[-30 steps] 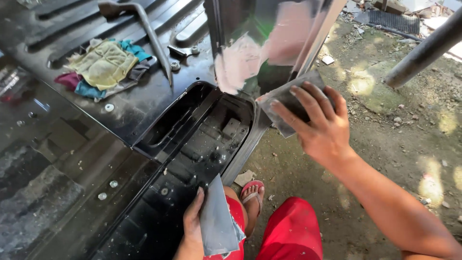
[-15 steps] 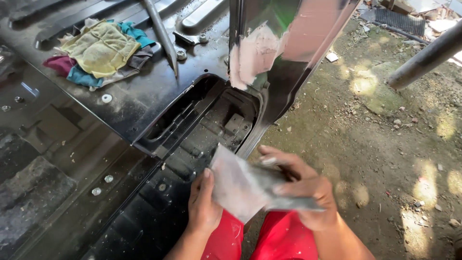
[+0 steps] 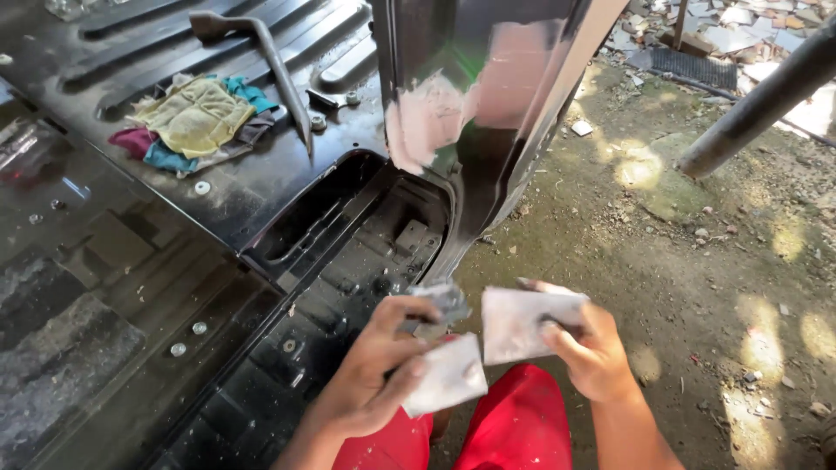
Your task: The person sands a pink filler patch on a car door using a sanding block. They switch between different sanding blocks to smooth the surface around the door's edge and frame.
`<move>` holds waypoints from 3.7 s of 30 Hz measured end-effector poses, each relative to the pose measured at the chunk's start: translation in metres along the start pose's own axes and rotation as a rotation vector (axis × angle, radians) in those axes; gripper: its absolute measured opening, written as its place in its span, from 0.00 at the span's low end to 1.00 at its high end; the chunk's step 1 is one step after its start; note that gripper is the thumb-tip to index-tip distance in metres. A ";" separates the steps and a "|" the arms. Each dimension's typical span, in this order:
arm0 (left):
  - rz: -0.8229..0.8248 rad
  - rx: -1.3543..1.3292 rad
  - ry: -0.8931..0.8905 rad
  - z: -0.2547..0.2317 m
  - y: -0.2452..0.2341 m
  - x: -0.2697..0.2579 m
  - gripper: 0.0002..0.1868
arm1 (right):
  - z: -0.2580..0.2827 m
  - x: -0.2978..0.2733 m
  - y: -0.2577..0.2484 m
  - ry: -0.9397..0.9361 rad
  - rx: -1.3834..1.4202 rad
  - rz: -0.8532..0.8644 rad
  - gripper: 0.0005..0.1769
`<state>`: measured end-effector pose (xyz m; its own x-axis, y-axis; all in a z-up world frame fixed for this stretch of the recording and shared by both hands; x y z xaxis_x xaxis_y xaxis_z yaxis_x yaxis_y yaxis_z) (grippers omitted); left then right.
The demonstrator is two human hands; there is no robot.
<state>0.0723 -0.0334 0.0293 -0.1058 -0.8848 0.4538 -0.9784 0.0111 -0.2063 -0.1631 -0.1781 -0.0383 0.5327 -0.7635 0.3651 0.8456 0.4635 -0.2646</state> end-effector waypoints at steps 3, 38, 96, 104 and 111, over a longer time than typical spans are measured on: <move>0.231 0.057 -0.078 -0.001 0.024 0.003 0.35 | 0.013 0.007 0.021 0.005 -0.036 0.125 0.19; -0.643 -0.126 -0.159 -0.042 -0.018 -0.006 0.23 | 0.018 0.056 0.021 0.381 0.362 -0.120 0.19; -1.411 1.688 0.267 -0.036 -0.061 0.039 0.44 | 0.123 0.215 0.075 -0.589 -0.842 -0.313 0.10; -1.446 1.604 0.395 -0.022 -0.064 0.040 0.46 | 0.116 0.219 0.082 -0.582 -0.865 -0.271 0.14; -1.250 1.759 0.033 -0.038 -0.056 0.043 0.48 | 0.036 0.205 0.108 -0.583 -1.013 -0.641 0.20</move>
<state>0.1156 -0.0541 0.0933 0.2700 -0.0810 0.9594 0.6065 -0.7596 -0.2348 0.0387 -0.2681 0.0395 0.2037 -0.2990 0.9322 0.6884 -0.6333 -0.3536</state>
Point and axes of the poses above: each hand's wrist, its own x-axis towards the middle knuckle, its own y-axis out of the palm, z = x × y, the point moved 3 cm from there along x, towards the middle knuckle, and after that the axes turned 8 degrees about -x, right-handed, at the moved point
